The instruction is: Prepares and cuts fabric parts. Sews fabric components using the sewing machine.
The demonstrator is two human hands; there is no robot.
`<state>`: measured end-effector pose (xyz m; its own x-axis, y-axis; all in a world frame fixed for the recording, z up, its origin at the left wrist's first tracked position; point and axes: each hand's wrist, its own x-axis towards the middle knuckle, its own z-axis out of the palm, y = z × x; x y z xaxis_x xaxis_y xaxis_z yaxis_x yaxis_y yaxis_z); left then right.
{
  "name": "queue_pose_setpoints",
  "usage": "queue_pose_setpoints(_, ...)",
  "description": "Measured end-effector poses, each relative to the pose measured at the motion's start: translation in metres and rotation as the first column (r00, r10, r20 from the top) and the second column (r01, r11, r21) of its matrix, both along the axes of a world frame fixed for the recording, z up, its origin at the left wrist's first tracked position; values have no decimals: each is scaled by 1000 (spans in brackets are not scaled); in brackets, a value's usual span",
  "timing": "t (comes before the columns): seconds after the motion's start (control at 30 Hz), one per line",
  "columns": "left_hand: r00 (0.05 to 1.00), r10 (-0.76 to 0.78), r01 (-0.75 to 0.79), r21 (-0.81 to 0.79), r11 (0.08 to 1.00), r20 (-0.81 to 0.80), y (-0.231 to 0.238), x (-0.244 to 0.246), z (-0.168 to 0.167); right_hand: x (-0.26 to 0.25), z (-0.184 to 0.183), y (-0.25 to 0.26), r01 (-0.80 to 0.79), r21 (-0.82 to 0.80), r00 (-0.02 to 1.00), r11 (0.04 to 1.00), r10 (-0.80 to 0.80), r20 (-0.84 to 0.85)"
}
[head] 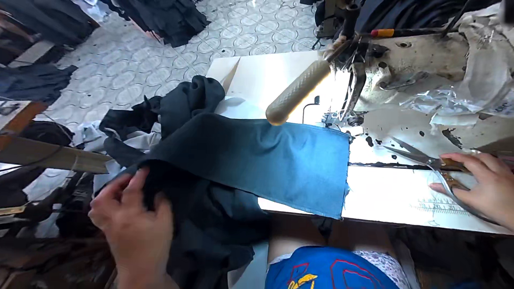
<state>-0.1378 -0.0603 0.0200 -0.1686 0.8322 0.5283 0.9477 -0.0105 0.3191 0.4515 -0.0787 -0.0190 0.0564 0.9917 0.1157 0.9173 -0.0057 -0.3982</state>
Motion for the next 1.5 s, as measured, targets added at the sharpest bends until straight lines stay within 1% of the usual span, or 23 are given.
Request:
queue_pose_setpoints(0.07,991,-50,44,-44,998,-124,0,40,6,1,1,2,51,-5,998,999,-51,24)
queue_pose_setpoints(0.17,938,-345,344,-51,937,-16,1,125,3,0,6,6,116,-77,993,990,-114,26)
queue_pose_setpoints(0.23,892,-434,452,-258,854,127,19,183,-17,-13,8,12,108,-66,992,992,-104,65)
queue_pose_setpoints(0.3,862,-485,486,-513,707,149,41,209,-44,-34,8,17,94,-9,989,996,-92,117)
queue_pose_setpoints(0.37,735,-647,633,-546,549,201,45,205,-60,-45,6,20,69,51,987,996,-75,144)
queue_pose_setpoints(0.47,442,-810,881,-356,311,386,43,167,-62,-56,7,12,-93,181,991,979,74,112)
queue_pose_setpoints(0.5,412,-799,906,-293,306,439,49,157,-58,-70,6,11,-210,259,977,943,196,81)
queue_pose_setpoints(0.53,449,-770,893,-264,366,453,55,150,-50,-91,0,10,-330,350,939,877,344,24)
queue_pose_setpoints(0.57,555,-724,831,-301,468,409,61,148,-41,-117,-7,10,-446,403,865,799,500,-35)
queue_pose_setpoints(0.6,692,-653,715,-416,562,307,69,150,-29,-143,-11,12,-574,385,765,722,641,-60)
queue_pose_setpoints(0.63,794,-572,572,-570,590,204,80,156,-17,-166,-16,19,-666,361,691,653,722,-32)
queue_pose_setpoints(0.7,860,-503,399,-731,553,89,112,167,-14,-193,-21,33,-742,216,649,635,761,-9)
queue_pose_setpoints(0.73,849,-522,405,-731,550,78,129,166,-24,-199,-20,42,-740,138,661,658,750,-27)
queue_pose_setpoints(0.8,772,-628,538,-631,559,102,158,156,-48,-199,-13,57,-745,2,661,667,738,-135)
queue_pose_setpoints(0.87,642,-748,730,-431,530,167,169,148,-63,-191,-6,63,-796,-92,598,598,755,-271)
queue_pose_setpoints(0.93,610,-788,748,-386,540,80,148,155,-54,-181,-4,63,-829,-94,542,552,748,-383)
queue_pose_setpoints(0.97,614,-786,737,-407,540,69,126,161,-46,-177,-7,62,-814,-42,539,579,728,-424)
queue_pose_setpoints(1.0,602,-783,756,-427,496,155,99,168,-40,-174,-9,59,-779,-19,568,626,693,-443)
queue_pose_setpoints(1.07,587,-755,785,-434,442,292,43,175,-44,-172,-9,52,-686,-22,675,727,624,-395)
queue_pose_setpoints(1.17,688,-704,722,-262,640,178,2,178,-79,-171,-6,50,-590,1,789,807,577,-211)
queue_pose_setpoints(1.27,724,-658,689,-194,698,206,3,164,-80,-163,1,54,-589,-66,798,805,567,-203)
queue_pose_setpoints(1.4,710,-660,701,-160,695,247,15,154,-63,-169,0,53,-590,26,784,807,581,-220)
queue_pose_setpoints(1.5,623,-701,781,-229,581,346,25,148,-51,-181,-5,48,-435,270,859,859,486,-163)
